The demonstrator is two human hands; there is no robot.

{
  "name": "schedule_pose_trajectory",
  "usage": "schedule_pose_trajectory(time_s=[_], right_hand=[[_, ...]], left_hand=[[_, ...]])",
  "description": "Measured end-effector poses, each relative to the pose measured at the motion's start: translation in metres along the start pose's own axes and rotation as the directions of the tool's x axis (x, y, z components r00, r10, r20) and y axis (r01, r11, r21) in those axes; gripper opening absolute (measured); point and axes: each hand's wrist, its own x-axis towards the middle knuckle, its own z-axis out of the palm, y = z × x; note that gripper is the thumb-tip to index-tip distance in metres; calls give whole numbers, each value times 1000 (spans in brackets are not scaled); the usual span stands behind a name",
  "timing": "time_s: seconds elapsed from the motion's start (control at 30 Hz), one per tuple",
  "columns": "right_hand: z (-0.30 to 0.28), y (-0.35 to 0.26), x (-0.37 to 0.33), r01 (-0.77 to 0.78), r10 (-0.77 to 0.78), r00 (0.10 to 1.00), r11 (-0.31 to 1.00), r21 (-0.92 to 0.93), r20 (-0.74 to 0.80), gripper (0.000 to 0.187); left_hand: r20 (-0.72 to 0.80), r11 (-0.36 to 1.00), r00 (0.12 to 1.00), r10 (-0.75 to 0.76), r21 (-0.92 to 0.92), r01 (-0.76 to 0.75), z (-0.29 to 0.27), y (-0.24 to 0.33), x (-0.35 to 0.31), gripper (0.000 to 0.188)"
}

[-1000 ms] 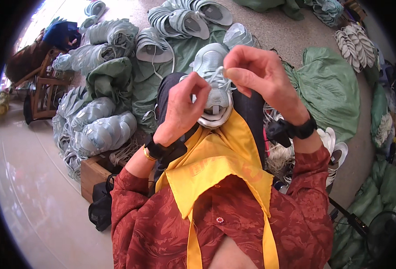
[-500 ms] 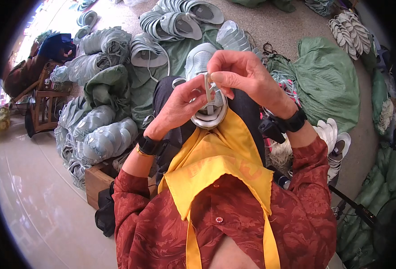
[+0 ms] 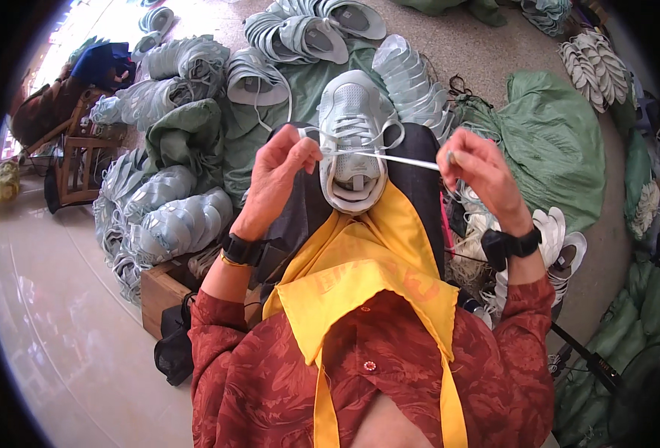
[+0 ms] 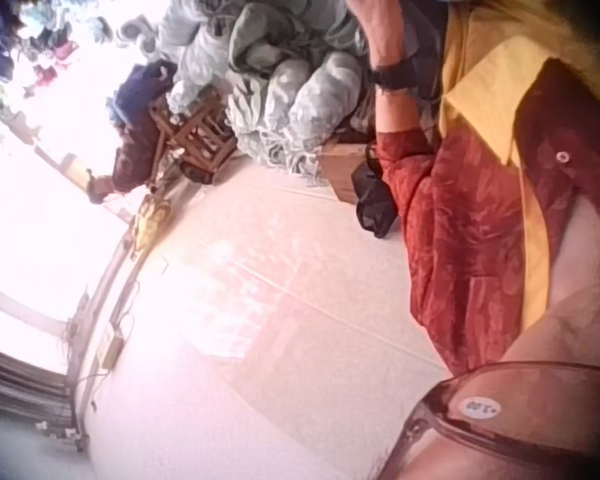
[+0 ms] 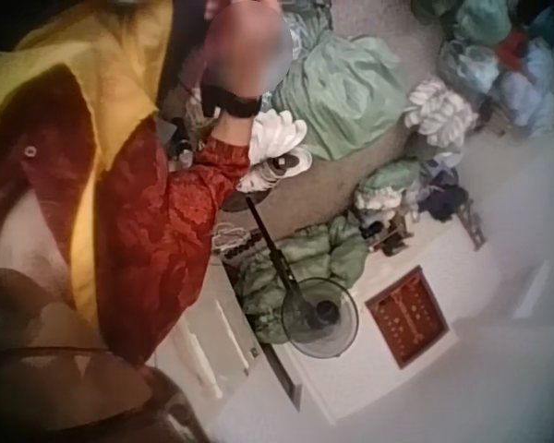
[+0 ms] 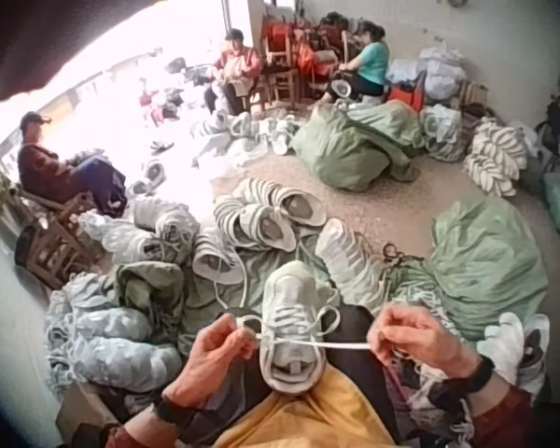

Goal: The person threads a white shoelace through the eyelets of a light-colored sneaker held on their lap. They repeatedly pull the laces to tighten them and adjust the fit, working on the shoe one at a time.

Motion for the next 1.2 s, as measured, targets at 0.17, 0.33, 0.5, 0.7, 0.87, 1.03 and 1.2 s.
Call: schedule_pose_trajectory(time_s=[0.17, 0.33, 0.5, 0.7, 0.87, 1.03, 1.2], right_hand=[[-24, 19, -36, -161, 160, 986, 987, -28, -51, 15], [-61, 31, -66, -148, 163, 977, 983, 112, -136, 13], [-41, 40, -52, -188, 126, 965, 944, -273, -231, 13], [2, 50, 12, -53, -134, 937, 857, -512, -322, 21], [27, 53, 55, 46, -241, 948, 752, -658, -209, 25], [35, 53, 65, 94, -145, 980, 942, -322, -138, 22], [20, 41, 62, 56, -84, 986, 980, -193, -141, 20]], left_hand=[[-168, 997, 984, -66, 16, 69, -20, 16, -13, 25], [-270, 936, 941, -202, 228, 267, -55, 17, -26, 31], [-172, 418, 940, 294, 908, 35, -33, 12, -11, 24], [-69, 529, 936, 344, 838, -132, 5, -4, 24, 19], [-53, 735, 991, 124, 676, -56, 4, -12, 40, 6], [-223, 873, 974, 46, 483, 69, -7, -21, 28, 7], [-218, 969, 976, -25, 237, 77, 0, -17, 18, 7]])
